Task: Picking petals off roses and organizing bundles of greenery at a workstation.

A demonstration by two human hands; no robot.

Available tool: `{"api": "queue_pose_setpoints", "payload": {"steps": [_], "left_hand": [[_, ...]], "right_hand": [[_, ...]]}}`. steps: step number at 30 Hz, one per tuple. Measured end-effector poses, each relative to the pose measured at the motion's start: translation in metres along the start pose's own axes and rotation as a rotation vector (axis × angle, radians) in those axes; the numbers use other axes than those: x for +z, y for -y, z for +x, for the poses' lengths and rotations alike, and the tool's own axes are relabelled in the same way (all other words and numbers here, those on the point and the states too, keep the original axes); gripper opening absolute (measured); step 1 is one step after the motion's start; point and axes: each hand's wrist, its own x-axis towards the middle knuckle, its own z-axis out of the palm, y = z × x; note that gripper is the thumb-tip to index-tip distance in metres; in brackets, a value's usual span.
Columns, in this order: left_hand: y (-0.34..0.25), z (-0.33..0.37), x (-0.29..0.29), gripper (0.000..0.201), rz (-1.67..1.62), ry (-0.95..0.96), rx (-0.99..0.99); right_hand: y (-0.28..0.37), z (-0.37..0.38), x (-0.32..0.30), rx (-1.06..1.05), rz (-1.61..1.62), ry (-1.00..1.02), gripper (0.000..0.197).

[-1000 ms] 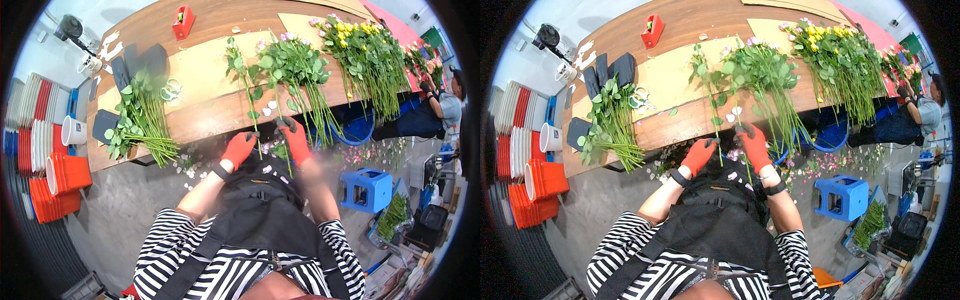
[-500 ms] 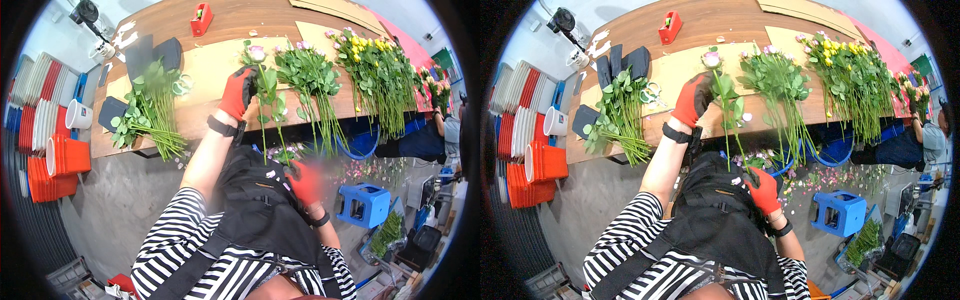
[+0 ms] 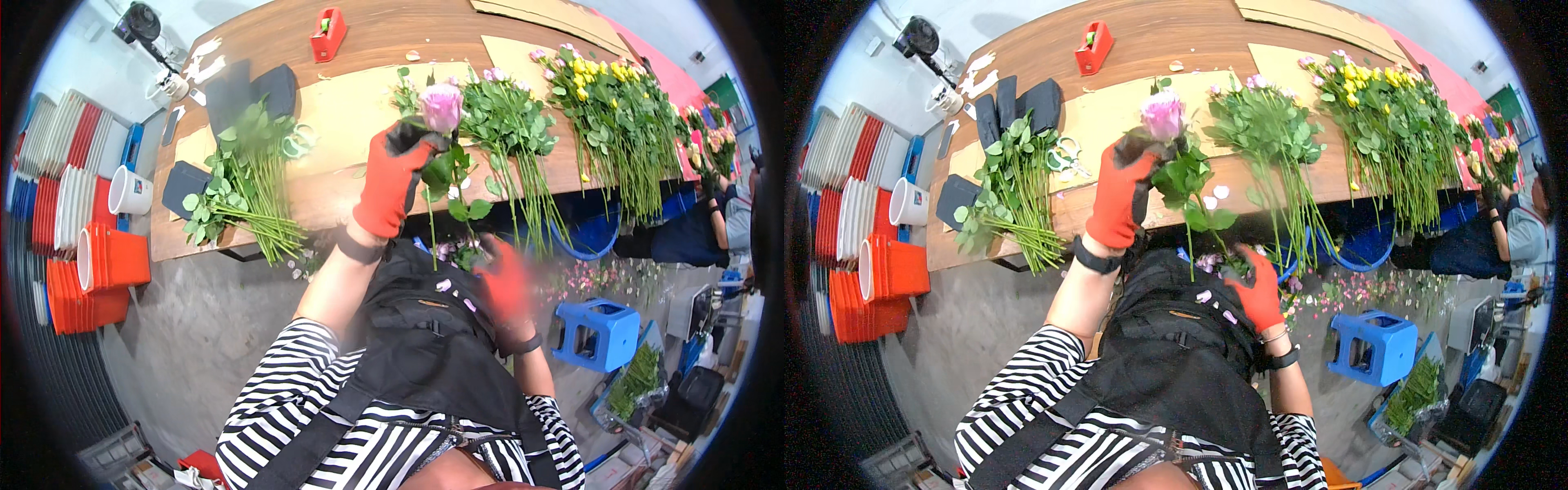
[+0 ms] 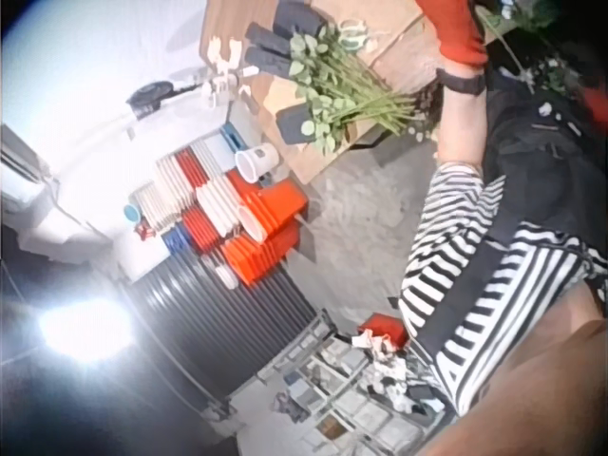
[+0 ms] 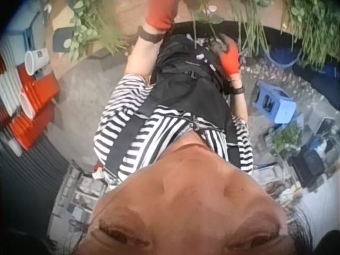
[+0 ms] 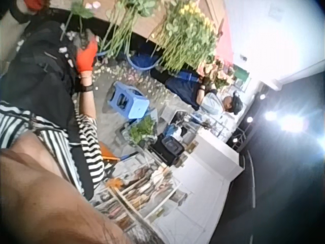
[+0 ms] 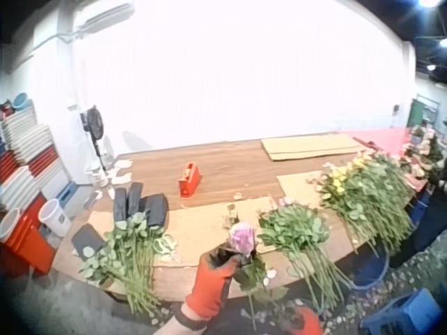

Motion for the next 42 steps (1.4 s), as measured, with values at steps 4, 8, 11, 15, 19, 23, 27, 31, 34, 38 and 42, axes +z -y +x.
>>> {"api": "queue_pose_setpoints", "payload": {"steps": [4,8,11,15,19,23,27,31,34,38,42], "left_hand": [[-0.002,-0.044,0.009,0.029,0.062,-0.040,0.066],[0.020,-0.066,0.033,0.028,0.106,-0.005,0.071],[0.024,-0.077,0.043,0.028,0.322,-0.025,0.207],[0.014,-0.083,0.048,0.027,0.221,0.013,0.063],[0.013,-0.085,0.051,0.021,0.066,0.017,-0.146],[0.012,-0.085,0.053,0.016,-0.134,-0.078,-0.301],[0.021,-0.075,0.041,0.013,-0.073,0.046,-0.260],[0.019,-0.078,0.044,0.015,0.020,0.059,-0.171],[0.014,-0.086,0.052,0.016,0.048,0.054,-0.169],[0.014,-0.083,0.048,0.016,-0.027,0.041,-0.343],[0.031,-0.083,0.042,0.018,-0.145,0.074,-0.357]], "right_hand": [[0.099,0.042,-0.034,-0.130,0.192,-0.246,0.039],[0.162,0.053,-0.055,-0.318,0.083,-0.391,0.043],[0.177,0.058,-0.048,-0.266,0.017,-0.439,0.042],[0.173,0.054,-0.042,-0.223,0.149,-0.470,0.040],[0.174,0.054,-0.036,-0.217,0.325,-0.477,0.038],[0.139,0.055,-0.029,0.032,1.025,-0.514,0.037],[0.176,0.057,-0.056,0.032,0.865,-0.463,0.038],[0.175,0.064,-0.067,-0.300,0.188,-0.364,0.040],[0.172,0.068,-0.053,-0.249,0.250,-0.409,0.040],[0.172,0.063,-0.041,-0.119,0.562,-0.441,0.033],[0.140,0.068,-0.030,-0.129,1.094,-0.368,0.021]]}}
